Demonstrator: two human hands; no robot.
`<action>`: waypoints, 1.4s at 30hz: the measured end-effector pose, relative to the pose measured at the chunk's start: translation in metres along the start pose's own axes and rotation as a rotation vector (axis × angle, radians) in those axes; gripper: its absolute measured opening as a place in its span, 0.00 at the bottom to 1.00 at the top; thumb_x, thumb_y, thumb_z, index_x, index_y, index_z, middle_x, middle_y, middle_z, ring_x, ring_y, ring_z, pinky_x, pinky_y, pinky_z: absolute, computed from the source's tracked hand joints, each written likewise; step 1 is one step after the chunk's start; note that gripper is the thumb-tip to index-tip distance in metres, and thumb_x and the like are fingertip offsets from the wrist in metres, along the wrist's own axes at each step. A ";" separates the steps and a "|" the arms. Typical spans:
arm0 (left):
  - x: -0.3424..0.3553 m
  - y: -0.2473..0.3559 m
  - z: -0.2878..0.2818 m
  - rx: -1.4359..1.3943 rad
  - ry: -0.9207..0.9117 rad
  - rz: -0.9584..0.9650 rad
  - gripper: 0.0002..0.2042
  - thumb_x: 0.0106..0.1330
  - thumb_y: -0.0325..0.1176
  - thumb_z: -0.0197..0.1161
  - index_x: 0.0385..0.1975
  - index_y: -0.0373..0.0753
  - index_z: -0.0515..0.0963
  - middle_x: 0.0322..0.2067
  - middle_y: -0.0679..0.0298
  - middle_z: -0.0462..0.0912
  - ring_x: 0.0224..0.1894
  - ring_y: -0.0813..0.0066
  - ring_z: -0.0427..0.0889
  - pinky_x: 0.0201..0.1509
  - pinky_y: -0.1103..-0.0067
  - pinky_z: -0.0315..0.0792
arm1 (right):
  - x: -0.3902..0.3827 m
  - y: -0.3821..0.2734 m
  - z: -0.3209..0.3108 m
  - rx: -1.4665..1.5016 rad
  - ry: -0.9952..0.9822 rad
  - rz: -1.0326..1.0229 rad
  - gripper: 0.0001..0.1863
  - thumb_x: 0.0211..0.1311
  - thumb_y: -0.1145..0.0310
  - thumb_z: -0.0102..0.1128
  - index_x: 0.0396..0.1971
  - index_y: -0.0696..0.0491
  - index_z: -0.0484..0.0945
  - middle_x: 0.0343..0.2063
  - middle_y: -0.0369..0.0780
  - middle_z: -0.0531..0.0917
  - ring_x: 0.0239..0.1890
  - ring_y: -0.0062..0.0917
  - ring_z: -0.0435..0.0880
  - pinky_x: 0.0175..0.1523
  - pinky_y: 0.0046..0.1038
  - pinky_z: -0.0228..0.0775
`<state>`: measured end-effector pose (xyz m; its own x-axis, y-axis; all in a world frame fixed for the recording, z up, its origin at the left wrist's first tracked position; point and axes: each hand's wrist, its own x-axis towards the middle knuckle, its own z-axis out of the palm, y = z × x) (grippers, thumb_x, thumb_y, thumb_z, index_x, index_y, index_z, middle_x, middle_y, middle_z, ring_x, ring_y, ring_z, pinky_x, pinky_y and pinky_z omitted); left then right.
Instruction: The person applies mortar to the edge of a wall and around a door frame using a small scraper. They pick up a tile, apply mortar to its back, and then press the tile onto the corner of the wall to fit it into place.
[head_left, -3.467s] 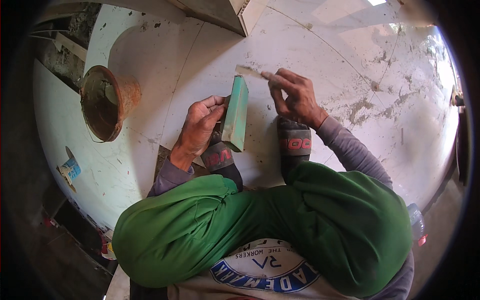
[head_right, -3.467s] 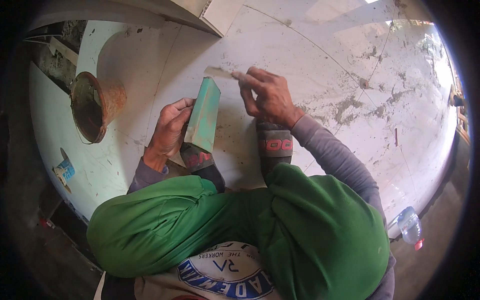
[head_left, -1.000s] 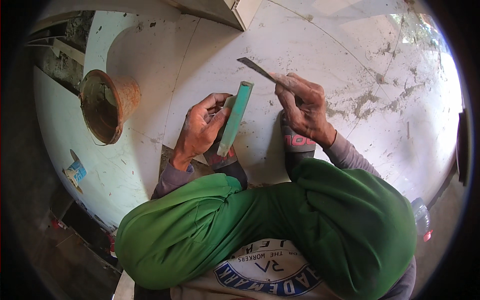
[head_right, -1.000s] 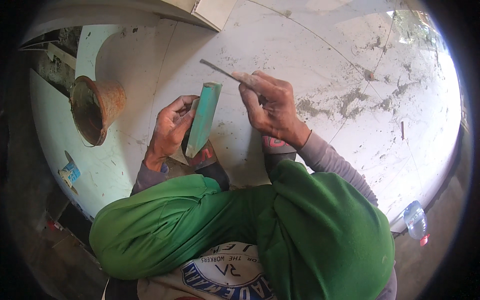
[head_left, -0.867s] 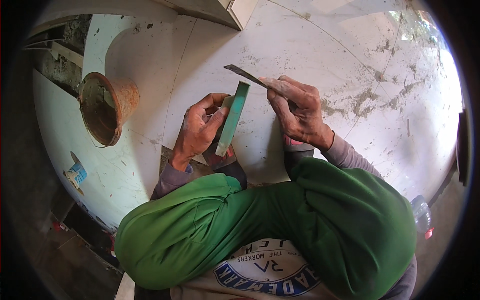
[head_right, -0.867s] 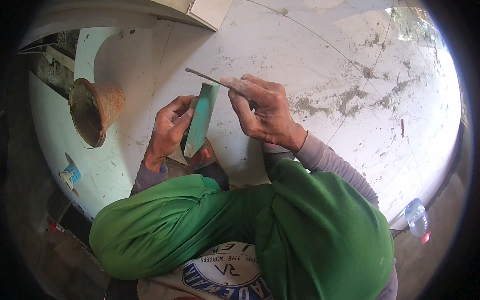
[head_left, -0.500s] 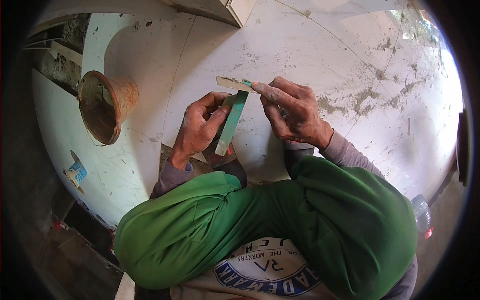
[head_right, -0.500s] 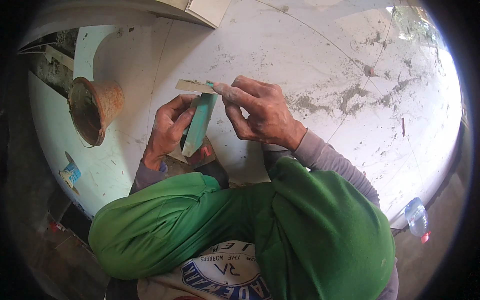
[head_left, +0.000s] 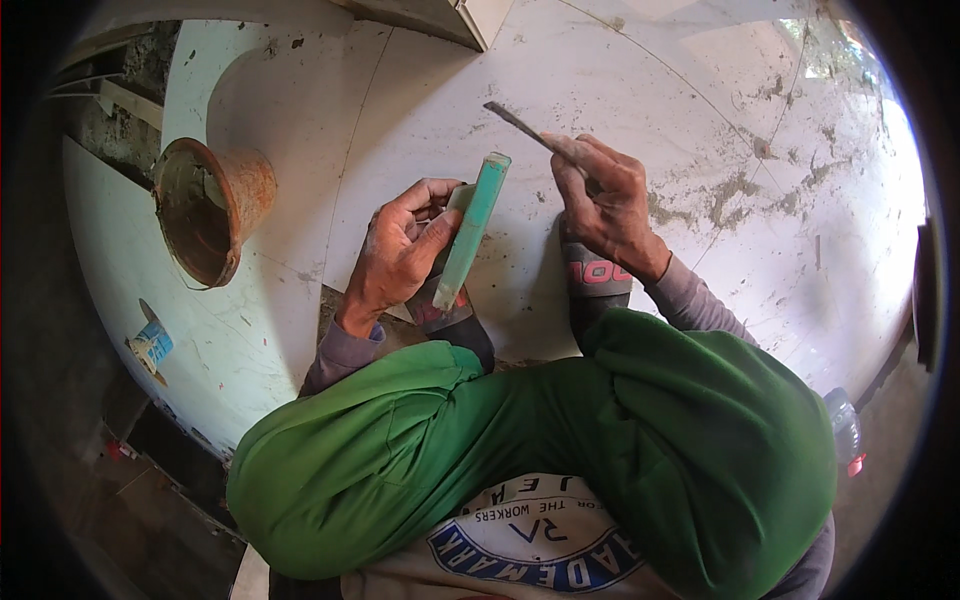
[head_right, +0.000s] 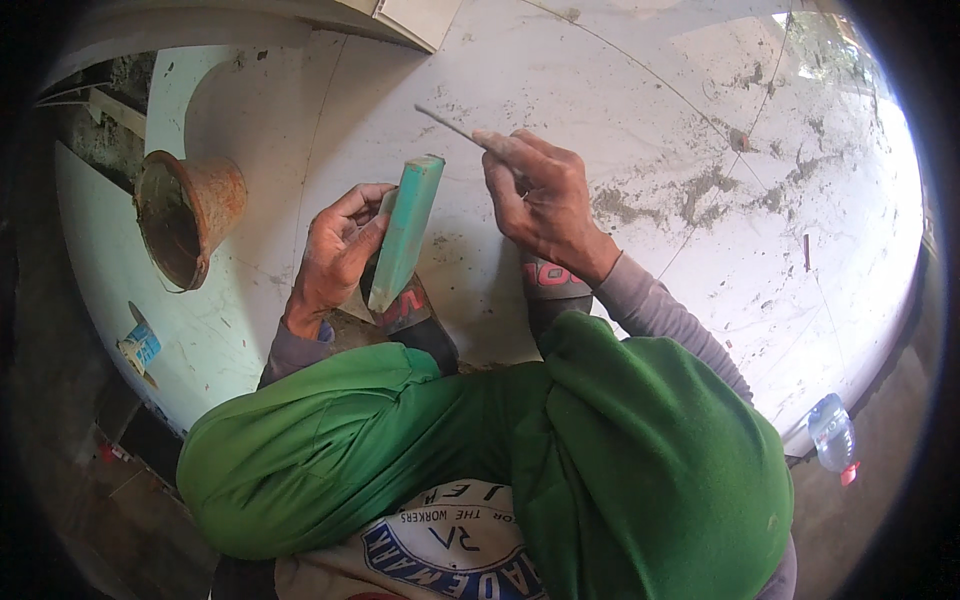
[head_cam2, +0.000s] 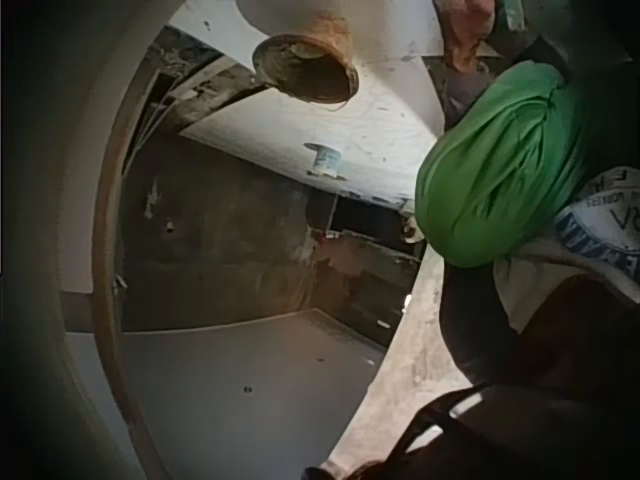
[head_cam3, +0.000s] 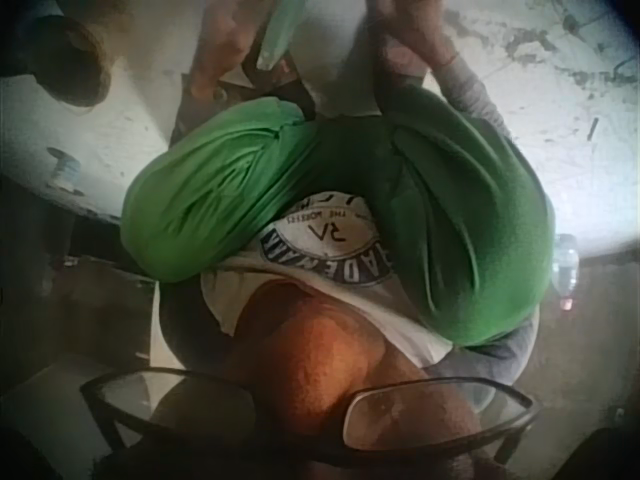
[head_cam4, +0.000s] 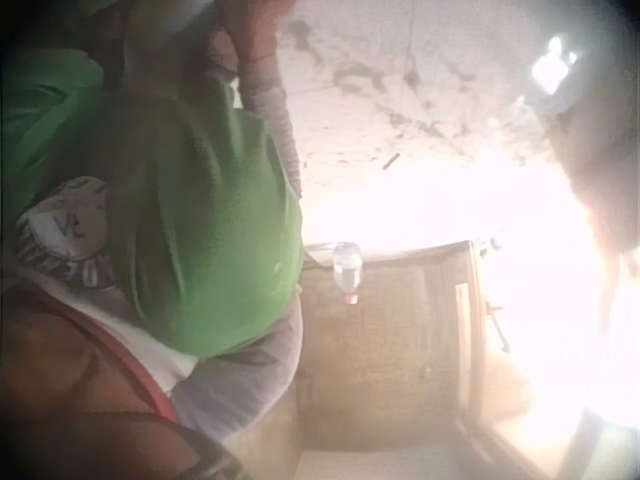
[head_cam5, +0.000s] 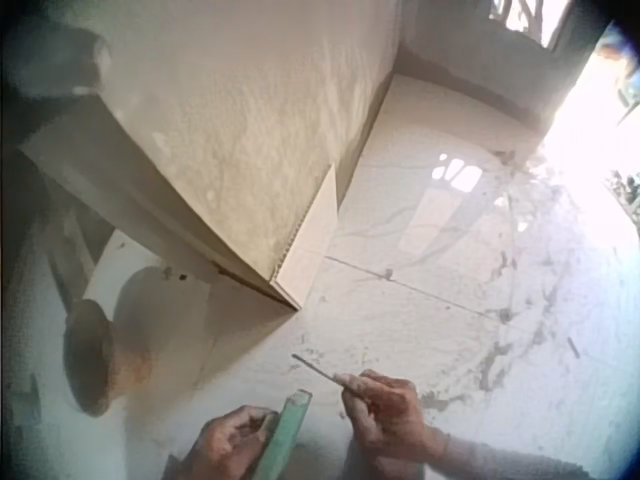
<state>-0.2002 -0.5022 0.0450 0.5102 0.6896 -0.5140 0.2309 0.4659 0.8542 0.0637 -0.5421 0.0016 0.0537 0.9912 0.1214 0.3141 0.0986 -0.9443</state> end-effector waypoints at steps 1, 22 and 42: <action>0.001 0.000 0.001 0.007 0.010 0.041 0.18 0.78 0.37 0.60 0.58 0.30 0.76 0.38 0.65 0.84 0.41 0.83 0.79 0.47 0.80 0.75 | 0.000 0.000 -0.001 0.003 0.022 0.036 0.15 0.64 0.81 0.59 0.50 0.59 0.85 0.23 0.42 0.81 0.20 0.24 0.80 0.26 0.27 0.71; -0.008 -0.040 -0.017 -0.735 -0.158 -0.067 0.38 0.63 0.54 0.76 0.66 0.34 0.72 0.56 0.60 0.82 0.58 0.69 0.82 0.64 0.67 0.78 | 0.000 -0.012 0.003 0.038 0.047 0.078 0.12 0.65 0.79 0.61 0.47 0.59 0.83 0.25 0.43 0.82 0.21 0.26 0.79 0.27 0.29 0.70; -0.004 -0.062 -0.038 -1.137 0.099 0.025 0.17 0.75 0.35 0.58 0.60 0.37 0.75 0.55 0.62 0.83 0.58 0.68 0.83 0.67 0.66 0.78 | -0.001 -0.025 0.008 -0.052 -0.088 -0.130 0.20 0.56 0.84 0.62 0.50 0.55 0.86 0.24 0.41 0.79 0.18 0.27 0.77 0.24 0.29 0.70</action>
<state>-0.2478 -0.5130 -0.0083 0.4247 0.7228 -0.5452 -0.6882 0.6490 0.3243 0.0480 -0.5451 0.0221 -0.0731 0.9745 0.2123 0.3616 0.2243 -0.9049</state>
